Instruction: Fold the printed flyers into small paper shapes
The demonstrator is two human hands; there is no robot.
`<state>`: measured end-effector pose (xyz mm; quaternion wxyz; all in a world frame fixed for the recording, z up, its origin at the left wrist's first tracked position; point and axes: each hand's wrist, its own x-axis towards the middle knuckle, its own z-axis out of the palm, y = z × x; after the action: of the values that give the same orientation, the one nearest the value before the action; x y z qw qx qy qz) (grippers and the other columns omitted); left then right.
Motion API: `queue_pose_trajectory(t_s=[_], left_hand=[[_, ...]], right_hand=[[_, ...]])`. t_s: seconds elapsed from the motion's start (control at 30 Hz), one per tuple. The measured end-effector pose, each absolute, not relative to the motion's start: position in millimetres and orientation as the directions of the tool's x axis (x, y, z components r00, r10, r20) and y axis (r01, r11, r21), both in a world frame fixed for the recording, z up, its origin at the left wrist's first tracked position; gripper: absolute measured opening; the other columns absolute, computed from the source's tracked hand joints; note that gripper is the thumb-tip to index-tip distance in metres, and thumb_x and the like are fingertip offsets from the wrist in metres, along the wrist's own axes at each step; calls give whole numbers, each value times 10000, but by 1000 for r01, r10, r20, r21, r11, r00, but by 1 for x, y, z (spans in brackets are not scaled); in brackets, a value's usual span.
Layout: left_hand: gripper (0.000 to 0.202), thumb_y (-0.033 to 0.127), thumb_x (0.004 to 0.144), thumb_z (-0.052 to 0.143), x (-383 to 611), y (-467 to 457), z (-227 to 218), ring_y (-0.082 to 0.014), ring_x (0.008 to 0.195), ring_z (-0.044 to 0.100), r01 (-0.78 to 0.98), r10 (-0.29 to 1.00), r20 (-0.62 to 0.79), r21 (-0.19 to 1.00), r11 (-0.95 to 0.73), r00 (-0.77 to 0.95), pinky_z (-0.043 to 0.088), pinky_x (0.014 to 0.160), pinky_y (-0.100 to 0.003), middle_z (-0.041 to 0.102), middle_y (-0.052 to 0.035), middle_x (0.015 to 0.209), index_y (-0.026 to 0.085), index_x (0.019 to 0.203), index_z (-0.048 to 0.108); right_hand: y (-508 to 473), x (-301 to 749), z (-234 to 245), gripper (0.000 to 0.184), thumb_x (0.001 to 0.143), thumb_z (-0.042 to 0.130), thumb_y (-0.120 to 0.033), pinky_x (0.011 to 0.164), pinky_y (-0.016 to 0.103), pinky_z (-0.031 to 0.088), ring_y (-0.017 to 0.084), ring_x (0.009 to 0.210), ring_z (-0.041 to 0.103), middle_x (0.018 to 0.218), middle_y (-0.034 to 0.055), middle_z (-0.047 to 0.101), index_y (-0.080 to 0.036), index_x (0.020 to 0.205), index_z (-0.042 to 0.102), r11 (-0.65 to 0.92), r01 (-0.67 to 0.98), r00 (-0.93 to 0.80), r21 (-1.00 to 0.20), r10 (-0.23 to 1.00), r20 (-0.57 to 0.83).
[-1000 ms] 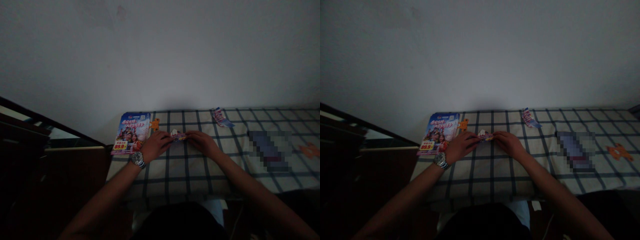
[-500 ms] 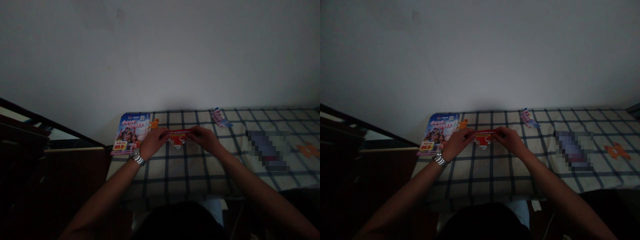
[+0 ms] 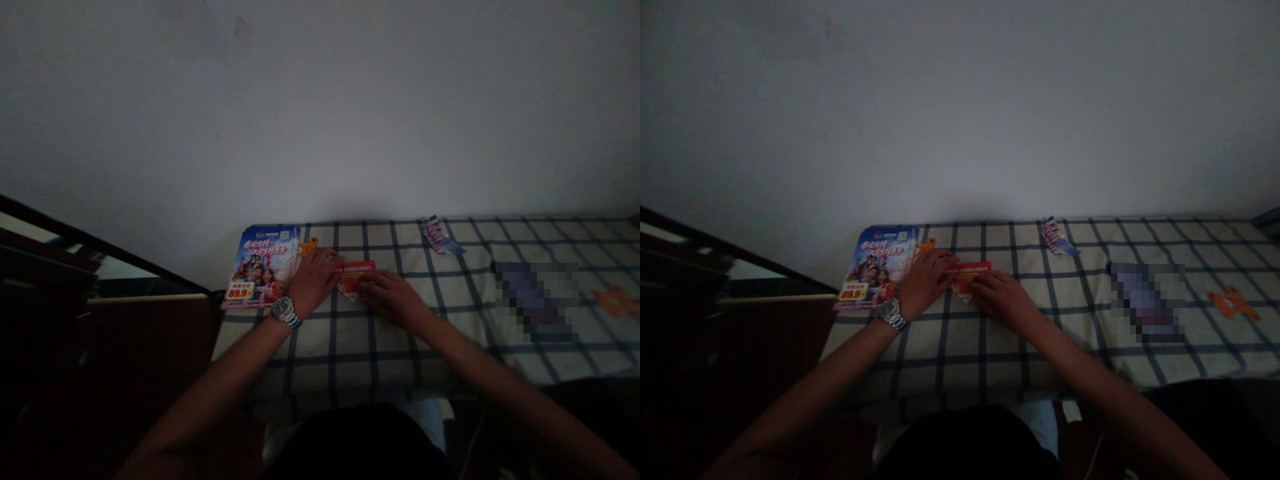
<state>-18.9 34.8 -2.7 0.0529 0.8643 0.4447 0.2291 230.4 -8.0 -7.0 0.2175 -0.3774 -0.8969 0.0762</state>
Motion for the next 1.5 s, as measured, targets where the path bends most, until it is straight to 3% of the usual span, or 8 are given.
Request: queue_pose_trajectory(t_s=[0.13, 0.23, 0.47, 0.63, 0.8, 1.07, 1.37, 1.5], left_hand=[[343, 186, 1014, 512, -19, 36, -3, -217, 1251, 553, 532, 613, 287, 315, -786, 736, 452, 1096, -430, 619, -55, 1361, 252, 1341, 592], [349, 225, 1040, 472, -20, 34, -5, -216, 1261, 559, 482, 560, 253, 309, -820, 789, 446, 1095, -441, 622, -66, 1374, 243, 1374, 572], [366, 393, 1025, 508, -26, 23, 0, -258, 1233, 552, 485, 544, 247, 263, -834, 802, 381, 1158, -490, 633, -96, 1249, 244, 1343, 610], [353, 370, 1029, 502, -28, 19, 0, -263, 1294, 522, 485, 546, 205, 284, -827, 812, 419, 1109, -475, 590, -83, 1368, 268, 1355, 591], [385, 390, 1014, 525, -22, 11, -4, -316, 1329, 488, 589, 627, 189, 223, -777, 756, 421, 1084, -530, 540, -109, 1428, 261, 1374, 572], [353, 240, 971, 578, -12, 6, -12, -289, 1284, 532, 607, 661, 256, 264, -750, 706, 473, 1095, -470, 583, -134, 1365, 149, 1312, 592], [365, 230, 967, 588, -15, 6, -15, -283, 1267, 549, 558, 619, 281, 271, -784, 734, 436, 1150, -507, 605, -114, 1337, 161, 1325, 588], [342, 224, 975, 583, -18, 10, -13, -269, 1278, 546, 553, 619, 275, 283, -783, 736, 453, 1140, -475, 606, -96, 1347, 175, 1313, 594]], right_hand=[[-12, 230, -13, 376, 975, 611, -286, 1023, 487, 527, 293, 1234, 605, 1382, 74, 646, -289, 1350, 627, 729, 644, -671, -230, 684, 287], [-10, 236, -16, 363, 985, 599, -307, 1031, 500, 516, 297, 1264, 594, 1407, 74, 636, -279, 1346, 635, 737, 651, -678, -183, 673, 296], [4, 249, -11, 298, 973, 625, -334, 1064, 515, 490, 316, 1333, 540, 1439, 88, 604, -271, 1258, 688, 696, 700, -633, -157, 708, 313], [12, 250, -12, 372, 995, 583, -333, 1069, 529, 489, 328, 1355, 514, 1474, 104, 570, -259, 1358, 616, 633, 760, -573, -149, 760, 307], [7, 248, -16, 367, 997, 575, -298, 1084, 501, 499, 300, 1312, 551, 1414, 109, 608, -254, 1360, 606, 644, 726, -556, -242, 756, 344], [-6, 244, -19, 389, 958, 628, -248, 1055, 505, 538, 296, 1290, 590, 1366, 115, 640, -255, 1346, 604, 675, 658, -585, -332, 737, 340], [0, 244, -21, 303, 976, 607, -215, 1062, 489, 548, 285, 1287, 608, 1344, 108, 665, -254, 1270, 667, 697, 626, -596, -350, 717, 362], [4, 246, -22, 289, 983, 602, -223, 1047, 477, 556, 272, 1276, 616, 1327, 103, 676, -267, 1257, 681, 700, 602, -596, -385, 714, 367]])
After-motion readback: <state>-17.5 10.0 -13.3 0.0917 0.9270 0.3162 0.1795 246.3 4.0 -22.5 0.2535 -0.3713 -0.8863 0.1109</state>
